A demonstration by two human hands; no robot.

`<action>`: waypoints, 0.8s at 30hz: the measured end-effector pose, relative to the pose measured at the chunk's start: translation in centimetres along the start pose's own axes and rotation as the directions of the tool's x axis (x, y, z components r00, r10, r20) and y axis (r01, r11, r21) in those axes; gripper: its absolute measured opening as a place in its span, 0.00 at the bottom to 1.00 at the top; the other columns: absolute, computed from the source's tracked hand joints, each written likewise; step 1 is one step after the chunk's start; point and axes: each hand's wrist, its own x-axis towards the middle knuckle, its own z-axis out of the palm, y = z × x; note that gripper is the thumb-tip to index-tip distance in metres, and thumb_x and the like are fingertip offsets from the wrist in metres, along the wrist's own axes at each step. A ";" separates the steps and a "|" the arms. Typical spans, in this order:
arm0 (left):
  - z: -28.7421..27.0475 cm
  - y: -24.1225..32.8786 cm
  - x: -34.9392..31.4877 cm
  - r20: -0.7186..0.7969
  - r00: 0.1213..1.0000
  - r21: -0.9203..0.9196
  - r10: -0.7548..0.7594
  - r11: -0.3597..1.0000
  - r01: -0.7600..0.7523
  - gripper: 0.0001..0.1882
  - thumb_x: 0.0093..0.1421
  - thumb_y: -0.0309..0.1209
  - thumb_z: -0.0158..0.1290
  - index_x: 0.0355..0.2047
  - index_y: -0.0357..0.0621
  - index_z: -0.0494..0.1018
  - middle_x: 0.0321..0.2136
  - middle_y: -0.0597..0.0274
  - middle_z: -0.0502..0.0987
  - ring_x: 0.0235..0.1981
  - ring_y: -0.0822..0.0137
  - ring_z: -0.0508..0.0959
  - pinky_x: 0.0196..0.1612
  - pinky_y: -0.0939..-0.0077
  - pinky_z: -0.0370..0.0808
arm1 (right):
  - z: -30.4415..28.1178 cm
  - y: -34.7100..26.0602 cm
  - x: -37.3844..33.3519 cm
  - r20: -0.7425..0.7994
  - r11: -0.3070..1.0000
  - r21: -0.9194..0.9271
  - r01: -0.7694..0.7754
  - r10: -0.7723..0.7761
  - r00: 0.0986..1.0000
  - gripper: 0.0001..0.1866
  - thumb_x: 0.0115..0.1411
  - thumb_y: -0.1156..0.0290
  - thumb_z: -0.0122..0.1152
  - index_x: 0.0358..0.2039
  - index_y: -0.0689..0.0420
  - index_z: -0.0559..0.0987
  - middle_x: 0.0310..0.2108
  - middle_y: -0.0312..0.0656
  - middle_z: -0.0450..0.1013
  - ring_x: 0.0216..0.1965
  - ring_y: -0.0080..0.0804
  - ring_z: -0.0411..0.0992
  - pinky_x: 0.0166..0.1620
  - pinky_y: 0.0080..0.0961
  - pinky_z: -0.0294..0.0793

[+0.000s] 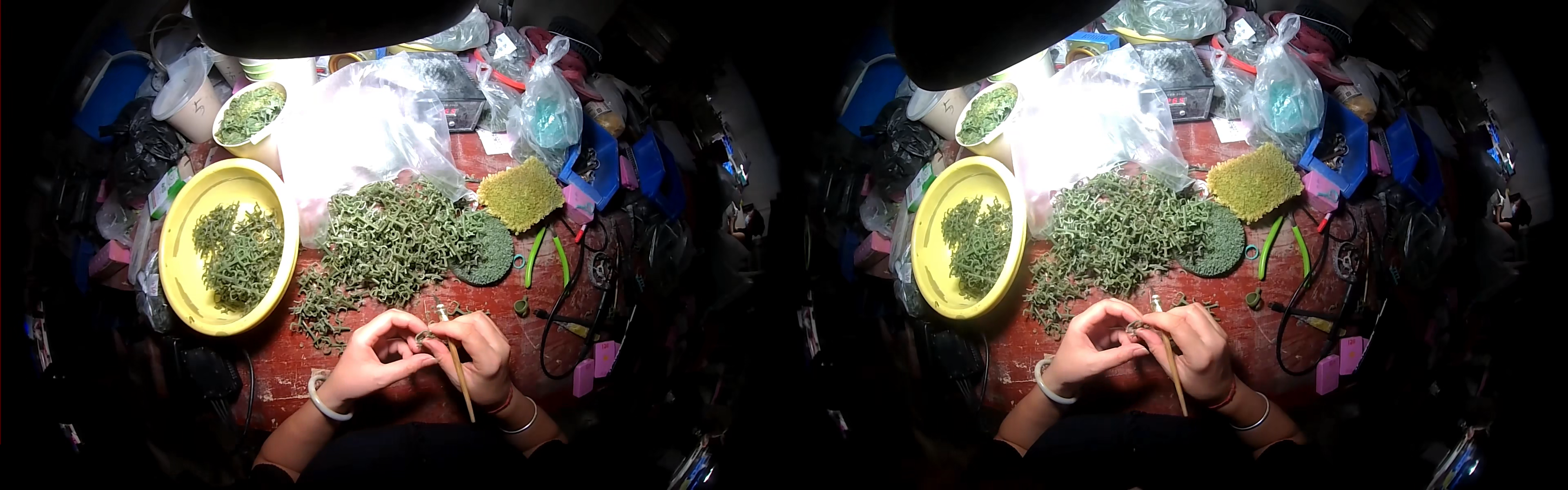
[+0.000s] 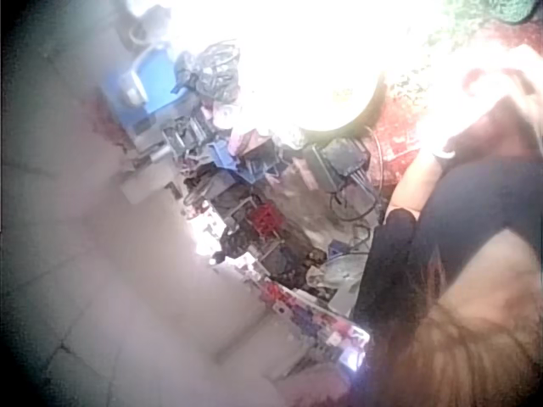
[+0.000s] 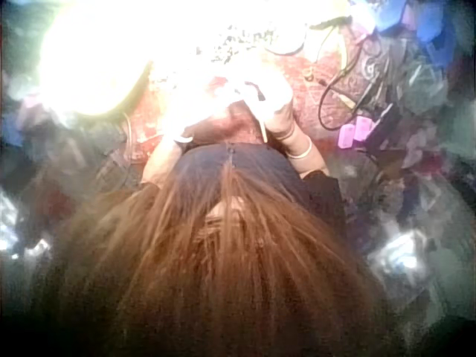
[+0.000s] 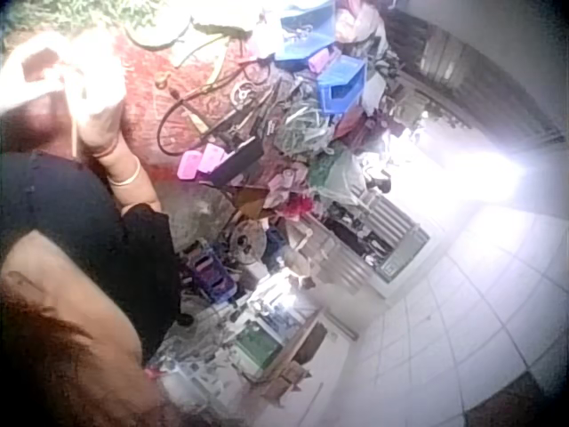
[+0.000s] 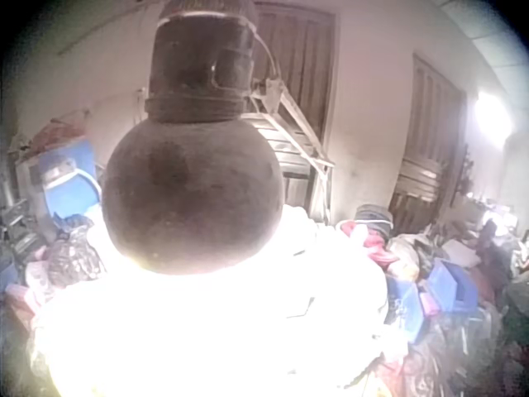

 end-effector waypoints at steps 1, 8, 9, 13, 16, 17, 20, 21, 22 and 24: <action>-0.1 0.0 0.0 -0.005 1.000 -0.012 -0.019 1.000 0.019 0.15 0.58 0.17 0.61 0.46 0.35 0.73 0.42 0.65 0.73 0.39 0.79 0.74 0.38 0.87 0.74 | -0.1 0.0 0.0 0.013 1.000 -0.002 0.012 -0.012 1.000 0.14 0.52 0.78 0.72 0.40 0.59 0.81 0.30 0.41 0.75 0.30 0.37 0.73 0.34 0.29 0.73; -0.8 0.0 -0.1 -0.015 0.997 -0.208 -0.075 0.976 0.071 0.13 0.60 0.15 0.57 0.46 0.34 0.73 0.44 0.56 0.77 0.44 0.71 0.79 0.38 0.82 0.80 | -0.7 -0.2 0.3 0.020 0.995 0.098 0.033 -0.035 0.999 0.14 0.52 0.80 0.70 0.40 0.62 0.80 0.31 0.43 0.77 0.30 0.34 0.75 0.35 0.26 0.75; -0.9 0.1 0.0 -0.013 0.998 -0.212 -0.067 0.975 0.062 0.13 0.60 0.15 0.57 0.46 0.34 0.73 0.44 0.56 0.77 0.44 0.71 0.79 0.38 0.82 0.80 | -0.9 -0.2 0.3 0.005 0.991 0.137 0.005 -0.006 1.000 0.14 0.54 0.81 0.69 0.42 0.63 0.80 0.32 0.43 0.77 0.32 0.35 0.75 0.35 0.26 0.75; -0.9 0.4 0.1 -0.020 1.000 -0.195 -0.021 0.981 0.017 0.11 0.61 0.15 0.56 0.44 0.33 0.73 0.44 0.53 0.78 0.43 0.69 0.80 0.37 0.80 0.82 | -1.6 -0.1 0.1 -0.041 0.962 0.265 0.073 -0.064 0.997 0.10 0.65 0.72 0.60 0.44 0.65 0.80 0.32 0.43 0.77 0.31 0.36 0.76 0.34 0.27 0.75; -0.7 0.4 0.3 -0.022 1.000 -0.161 0.016 0.987 -0.020 0.11 0.60 0.13 0.55 0.43 0.34 0.73 0.43 0.51 0.77 0.41 0.67 0.79 0.35 0.79 0.82 | -1.9 -0.1 -0.1 -0.047 0.937 0.332 0.105 -0.094 0.994 0.17 0.70 0.61 0.54 0.42 0.63 0.80 0.29 0.42 0.77 0.29 0.34 0.75 0.34 0.27 0.75; -0.6 0.4 0.3 -0.026 0.999 -0.134 0.042 0.990 -0.045 0.12 0.59 0.12 0.55 0.42 0.35 0.72 0.43 0.49 0.76 0.39 0.66 0.80 0.33 0.78 0.81 | -2.0 -0.2 -0.2 -0.048 0.936 0.335 0.109 -0.098 0.994 0.16 0.70 0.62 0.54 0.42 0.63 0.81 0.28 0.42 0.76 0.29 0.34 0.74 0.33 0.27 0.75; -0.6 0.5 0.3 0.006 0.996 -0.113 0.085 0.990 -0.084 0.12 0.58 0.11 0.54 0.41 0.35 0.72 0.43 0.49 0.75 0.41 0.65 0.79 0.32 0.79 0.81 | -2.0 -0.3 -0.5 -0.045 0.932 0.350 0.089 -0.079 0.996 0.14 0.70 0.64 0.54 0.40 0.63 0.81 0.28 0.41 0.76 0.28 0.33 0.74 0.33 0.28 0.74; -0.7 0.6 0.3 0.007 0.996 -0.104 0.087 0.991 -0.085 0.12 0.58 0.11 0.54 0.41 0.35 0.72 0.43 0.49 0.75 0.41 0.65 0.79 0.32 0.79 0.81 | -2.0 -0.3 -0.6 -0.040 0.929 0.364 0.067 -0.057 0.998 0.14 0.70 0.65 0.55 0.39 0.62 0.81 0.28 0.41 0.76 0.27 0.33 0.73 0.32 0.28 0.74; -0.7 0.6 0.3 0.023 0.995 -0.093 0.092 0.992 -0.090 0.12 0.58 0.11 0.54 0.40 0.35 0.73 0.42 0.50 0.76 0.43 0.64 0.78 0.35 0.77 0.81 | -2.0 -0.3 -0.6 -0.040 0.929 0.364 0.067 -0.056 0.998 0.14 0.70 0.65 0.55 0.39 0.62 0.81 0.28 0.41 0.76 0.27 0.33 0.73 0.32 0.28 0.74; -0.9 0.5 0.4 0.038 0.994 -0.083 0.098 0.992 -0.094 0.12 0.57 0.11 0.54 0.39 0.35 0.74 0.42 0.51 0.76 0.44 0.64 0.78 0.39 0.75 0.81 | -1.9 -0.4 -0.7 -0.032 0.915 0.401 0.040 -0.029 0.999 0.13 0.69 0.67 0.55 0.38 0.63 0.82 0.28 0.41 0.75 0.27 0.33 0.73 0.32 0.28 0.73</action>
